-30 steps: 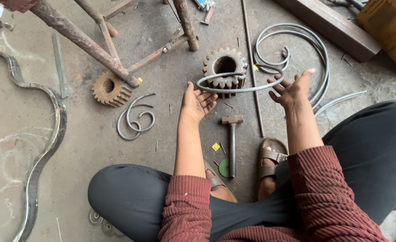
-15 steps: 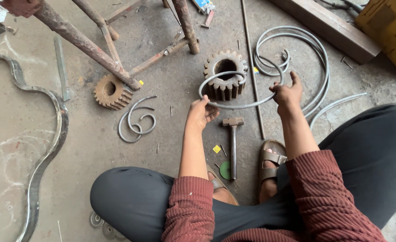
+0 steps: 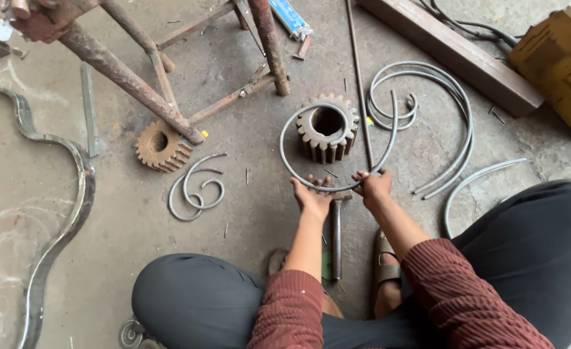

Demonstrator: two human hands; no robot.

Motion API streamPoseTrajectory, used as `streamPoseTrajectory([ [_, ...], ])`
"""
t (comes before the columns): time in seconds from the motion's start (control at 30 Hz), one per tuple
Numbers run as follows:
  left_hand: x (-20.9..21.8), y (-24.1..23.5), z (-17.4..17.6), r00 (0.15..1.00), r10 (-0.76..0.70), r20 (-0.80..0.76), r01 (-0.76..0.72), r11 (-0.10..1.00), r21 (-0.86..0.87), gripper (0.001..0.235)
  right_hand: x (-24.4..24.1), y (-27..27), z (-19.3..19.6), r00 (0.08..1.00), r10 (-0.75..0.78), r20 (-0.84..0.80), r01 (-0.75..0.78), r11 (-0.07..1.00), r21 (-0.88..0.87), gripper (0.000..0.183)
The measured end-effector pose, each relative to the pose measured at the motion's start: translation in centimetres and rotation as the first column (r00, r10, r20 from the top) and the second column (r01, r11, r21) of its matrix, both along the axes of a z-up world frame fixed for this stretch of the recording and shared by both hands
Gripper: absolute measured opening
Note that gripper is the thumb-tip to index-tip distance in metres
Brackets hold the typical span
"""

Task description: The person shapes a metal rod into a scroll using a gear as a jig and a hammer.

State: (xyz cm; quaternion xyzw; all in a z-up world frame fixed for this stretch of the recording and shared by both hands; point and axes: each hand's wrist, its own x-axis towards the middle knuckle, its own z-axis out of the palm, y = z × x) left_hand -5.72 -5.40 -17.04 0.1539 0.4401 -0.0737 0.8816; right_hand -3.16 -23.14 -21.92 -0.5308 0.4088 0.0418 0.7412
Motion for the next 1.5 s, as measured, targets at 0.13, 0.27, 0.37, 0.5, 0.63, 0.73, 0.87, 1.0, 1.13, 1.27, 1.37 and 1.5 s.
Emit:
streamPoseTrajectory([
  [0.13,1.7,0.2,-5.5,0.985,0.089,0.148,-0.098,0.994,0.055,0.051,-3.8,0.9,-2.4,0.995,0.062,0.078,-0.078,0.975,0.206,0.052],
  [0.27,3.9,2.0,-4.7,0.985,0.088,0.147,-0.115,0.976,0.187,0.051,-9.7,3.1,-3.4,0.714,0.634,-0.298,-0.692,0.571,-0.442,0.066],
  [0.37,4.3,2.3,-3.6,0.99,0.098,0.105,-0.12,0.967,0.224,0.05,-12.6,5.1,-2.5,0.211,0.789,-0.577,-0.848,-0.145,-0.509,0.085],
  [0.5,4.3,2.3,-3.3,0.987,0.105,0.122,-0.13,0.968,0.215,0.05,-14.2,6.0,-3.8,0.247,0.79,-0.56,-0.786,-0.175,-0.593,0.064],
  [0.63,5.2,2.8,-3.2,0.974,0.089,0.21,-0.132,0.971,0.201,0.047,-13.1,6.1,-5.1,0.57,0.713,-0.408,-0.745,0.239,-0.623,0.064],
  [0.73,5.5,3.3,-3.3,0.98,0.058,0.188,-0.104,0.964,0.245,0.048,-12.4,5.9,-3.7,0.729,0.501,-0.466,-0.682,0.585,-0.439,0.056],
  [0.87,6.0,3.6,-3.2,0.979,0.047,0.196,-0.104,0.95,0.293,0.05,-12.6,3.3,-1.6,0.756,0.482,-0.444,-0.583,0.804,-0.12,0.036],
  [1.0,6.6,3.4,-3.8,0.991,0.066,0.12,-0.1,0.947,0.305,0.049,-15.9,4.8,3.4,0.863,0.429,-0.266,-0.373,0.897,0.237,0.033],
  [1.13,6.5,3.1,-3.7,0.99,0.055,0.132,-0.1,0.929,0.357,0.047,-15.2,3.9,14.5,0.804,0.588,-0.084,-0.593,0.804,-0.049,0.029],
  [1.27,6.4,3.0,-2.2,0.996,0.038,0.077,-0.068,0.899,0.433,0.047,-10.8,0.8,26.9,0.702,0.694,0.162,-0.542,0.668,-0.511,0.028],
  [1.37,6.3,2.9,-0.9,0.998,0.044,0.047,-0.06,0.892,0.448,0.047,-7.5,-1.0,32.3,0.036,0.666,0.745,-0.06,0.746,-0.663,0.035],
  [1.5,6.1,2.7,-1.5,0.999,0.048,0.007,-0.046,0.897,0.439,0.047,-1.6,-0.8,25.3,0.029,0.444,0.895,0.088,0.891,-0.445,0.043],
])
